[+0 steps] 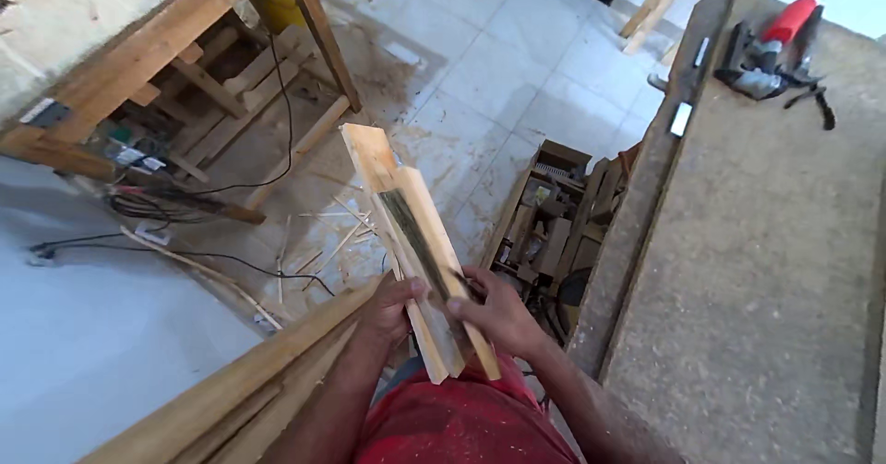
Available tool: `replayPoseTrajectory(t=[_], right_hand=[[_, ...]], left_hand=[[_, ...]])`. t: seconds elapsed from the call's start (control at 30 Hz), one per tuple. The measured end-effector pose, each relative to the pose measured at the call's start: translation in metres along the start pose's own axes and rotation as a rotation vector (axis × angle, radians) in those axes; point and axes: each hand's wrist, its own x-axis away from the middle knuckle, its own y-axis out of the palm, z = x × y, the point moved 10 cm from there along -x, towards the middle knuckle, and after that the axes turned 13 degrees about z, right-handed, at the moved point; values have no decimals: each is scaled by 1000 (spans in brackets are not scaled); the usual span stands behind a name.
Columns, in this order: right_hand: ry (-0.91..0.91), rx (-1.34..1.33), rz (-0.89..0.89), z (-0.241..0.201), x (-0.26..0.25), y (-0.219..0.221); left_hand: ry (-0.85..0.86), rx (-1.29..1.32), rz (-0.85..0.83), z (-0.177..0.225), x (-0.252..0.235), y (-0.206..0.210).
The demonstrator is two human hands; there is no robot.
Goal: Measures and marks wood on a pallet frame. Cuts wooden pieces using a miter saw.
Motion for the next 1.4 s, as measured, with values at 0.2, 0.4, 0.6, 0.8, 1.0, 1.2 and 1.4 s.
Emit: replayPoseTrajectory(t=[0.2,0.4,0.6,0.8,1.0,1.2,1.4], right_hand=[[229,-724,-82,-16,-118,-54],[13,-258,56,-87,-290,-139],[35,273,225,-187,-435,-223],[-102,287,237,-287,-589,-282],[-139,384,211,-392,-796,-333],[-141,330,210,-522,-981,-403],[-270,-262,18,-638,-1148,-465]], left_hand=[[-129,78,-154,39,-138,55],[-167,-274,26,72,-304,145],[-105,-230,-42,138,-448,273],[-29,-129,-96,214,-602,346],[61,-85,-107,320,-800,421],[114,-63,-184,451,-981,538],[57,-2,-407,552,-1135,604]])
